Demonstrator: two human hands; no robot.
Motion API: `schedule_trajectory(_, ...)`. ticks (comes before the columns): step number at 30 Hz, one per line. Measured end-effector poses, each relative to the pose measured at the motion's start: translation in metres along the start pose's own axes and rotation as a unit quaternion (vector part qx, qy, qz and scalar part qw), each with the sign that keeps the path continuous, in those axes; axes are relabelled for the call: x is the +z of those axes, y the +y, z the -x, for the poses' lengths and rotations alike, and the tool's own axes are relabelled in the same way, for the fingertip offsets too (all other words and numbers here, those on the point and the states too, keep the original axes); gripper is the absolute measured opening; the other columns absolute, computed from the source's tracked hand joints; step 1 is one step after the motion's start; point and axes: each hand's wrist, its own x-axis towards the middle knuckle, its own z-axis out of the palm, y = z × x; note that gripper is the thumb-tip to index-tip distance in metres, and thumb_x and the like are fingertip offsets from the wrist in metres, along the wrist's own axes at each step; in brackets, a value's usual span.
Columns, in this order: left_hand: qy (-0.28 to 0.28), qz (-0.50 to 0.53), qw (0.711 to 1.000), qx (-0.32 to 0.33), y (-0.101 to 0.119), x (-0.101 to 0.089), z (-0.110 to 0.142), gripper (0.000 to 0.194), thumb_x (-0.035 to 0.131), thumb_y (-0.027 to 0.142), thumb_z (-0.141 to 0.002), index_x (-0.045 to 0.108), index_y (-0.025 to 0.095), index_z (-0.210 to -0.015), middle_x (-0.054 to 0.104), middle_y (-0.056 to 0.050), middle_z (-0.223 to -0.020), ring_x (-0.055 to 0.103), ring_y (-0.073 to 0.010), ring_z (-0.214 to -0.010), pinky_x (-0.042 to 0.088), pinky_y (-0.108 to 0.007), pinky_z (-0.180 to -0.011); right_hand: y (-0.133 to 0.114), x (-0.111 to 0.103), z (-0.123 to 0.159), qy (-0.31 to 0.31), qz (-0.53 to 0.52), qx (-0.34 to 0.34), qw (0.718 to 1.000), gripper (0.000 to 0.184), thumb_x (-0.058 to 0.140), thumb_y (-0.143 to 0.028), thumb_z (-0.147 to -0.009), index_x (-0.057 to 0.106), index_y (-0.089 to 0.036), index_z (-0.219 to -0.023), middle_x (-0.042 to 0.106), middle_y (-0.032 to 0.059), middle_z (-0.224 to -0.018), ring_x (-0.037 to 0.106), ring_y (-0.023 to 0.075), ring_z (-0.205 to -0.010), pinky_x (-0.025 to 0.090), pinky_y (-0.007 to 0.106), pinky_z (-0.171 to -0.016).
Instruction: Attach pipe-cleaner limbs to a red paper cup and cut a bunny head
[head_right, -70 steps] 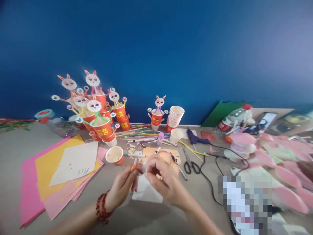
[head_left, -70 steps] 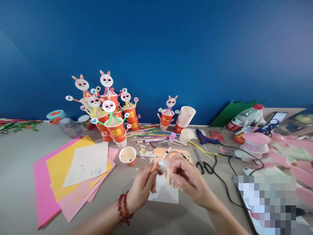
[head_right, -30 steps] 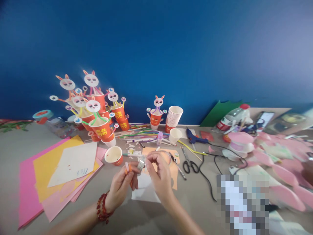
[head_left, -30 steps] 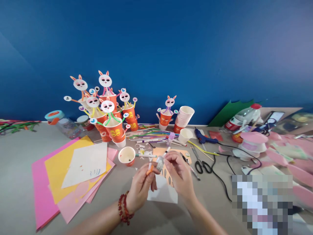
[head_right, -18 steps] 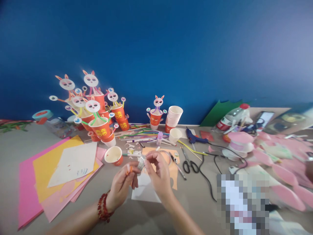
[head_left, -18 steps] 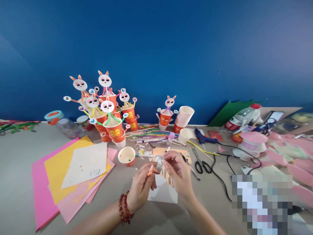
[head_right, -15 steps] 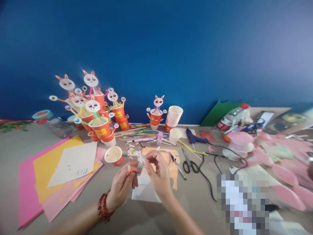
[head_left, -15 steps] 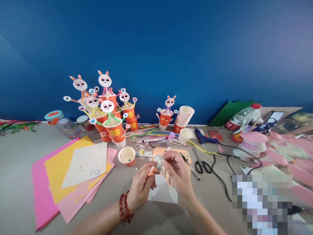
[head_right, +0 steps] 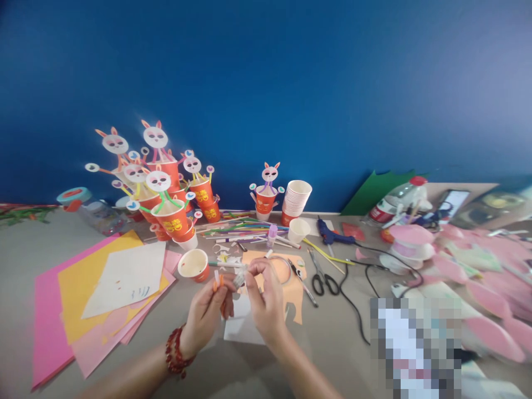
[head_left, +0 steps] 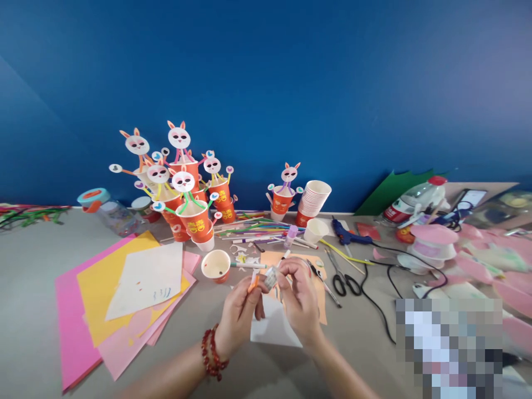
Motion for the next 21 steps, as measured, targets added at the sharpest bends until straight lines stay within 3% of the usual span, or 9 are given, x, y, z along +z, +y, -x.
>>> schedule_trajectory(5,-0.013,-0.01,0.999,-0.033,0.003,-0.001,-0.003,0.028,0.042,0.037,-0.1,0.06,0.015,-0.097,0.054,0.003,-0.06,0.05,-0.0073,-0.046,0.042,-0.018,-0.048,-0.007,0.002,0.006,-0.035,-0.005,-0.06,0.998,0.007,0.05,-0.018,-0.093,0.053,-0.024,-0.093,0.057,0.0049,-0.09,0.056,0.0227,-0.092,0.045,0.038,-0.082)
schedule_trajectory(8,-0.055,0.07,0.995,-0.049,-0.003,-0.003,-0.003,0.03,0.041,0.039,-0.1,0.058,0.015,-0.098,0.052,0.005,-0.055,0.049,-0.0067,-0.041,0.04,-0.017,-0.043,-0.009,0.001,0.001,-0.017,-0.043,-0.015,0.999,0.007,0.05,-0.022,-0.095,0.054,-0.023,-0.09,0.055,0.0039,-0.087,0.055,0.0202,-0.085,0.046,0.034,-0.077)
schedule_trajectory(10,-0.098,0.117,0.988,-0.035,-0.007,-0.004,-0.001,0.029,0.042,0.04,-0.099,0.058,0.015,-0.098,0.059,0.0,-0.069,0.048,-0.0045,-0.04,0.041,-0.017,-0.042,-0.01,-0.001,-0.006,-0.007,-0.079,0.034,0.996,0.011,0.05,-0.028,-0.097,0.053,-0.023,-0.088,0.054,0.0026,-0.085,0.053,0.0175,-0.077,0.045,0.031,-0.069)
schedule_trajectory(12,-0.131,0.124,0.983,-0.014,-0.01,-0.004,0.0,0.029,0.045,0.039,-0.098,0.06,0.015,-0.098,0.062,-0.007,-0.096,0.051,-0.0024,-0.042,0.043,-0.018,-0.043,-0.011,-0.003,-0.012,-0.003,-0.113,0.07,0.991,0.014,0.051,-0.033,-0.097,0.053,-0.023,-0.088,0.053,0.0016,-0.083,0.051,0.0158,-0.072,0.044,0.028,-0.063)
schedule_trajectory(14,-0.129,0.104,0.986,-0.007,-0.01,-0.004,0.0,0.028,0.047,0.038,-0.097,0.062,0.015,-0.098,0.06,-0.01,-0.109,0.053,-0.002,-0.045,0.044,-0.019,-0.045,-0.013,-0.005,-0.016,0.004,-0.137,0.086,0.987,0.016,0.053,-0.036,-0.097,0.053,-0.023,-0.088,0.052,0.0013,-0.083,0.05,0.0153,-0.071,0.044,0.027,-0.062)
schedule_trajectory(16,-0.091,0.089,0.992,-0.02,-0.007,-0.002,-0.002,0.028,0.046,0.038,-0.098,0.061,0.014,-0.097,0.063,-0.005,-0.09,0.052,-0.0031,-0.045,0.041,-0.018,-0.045,-0.016,-0.006,-0.016,0.002,-0.148,0.081,0.986,0.015,0.053,-0.035,-0.096,0.054,-0.022,-0.088,0.052,0.0013,-0.084,0.05,0.0151,-0.072,0.043,0.027,-0.063)
schedule_trajectory(18,-0.047,0.086,0.994,-0.042,-0.003,0.0,-0.005,0.029,0.045,0.039,-0.098,0.06,0.014,-0.094,0.057,0.002,-0.062,0.049,-0.005,-0.042,0.038,-0.017,-0.045,-0.02,-0.007,-0.014,-0.013,-0.149,0.061,0.987,0.014,0.052,-0.032,-0.097,0.053,-0.022,-0.087,0.052,0.0017,-0.086,0.05,0.0154,-0.074,0.043,0.027,-0.065)
schedule_trajectory(21,-0.018,0.1,0.993,-0.065,0.005,0.002,-0.007,0.033,0.047,0.044,-0.097,0.058,0.014,-0.089,0.05,0.005,-0.048,0.048,-0.0068,-0.039,0.037,-0.016,-0.042,-0.027,-0.008,-0.01,-0.035,-0.136,0.018,0.99,0.012,0.051,-0.027,-0.097,0.053,-0.022,-0.086,0.052,0.003,-0.087,0.052,0.0174,-0.08,0.043,0.028,-0.069)
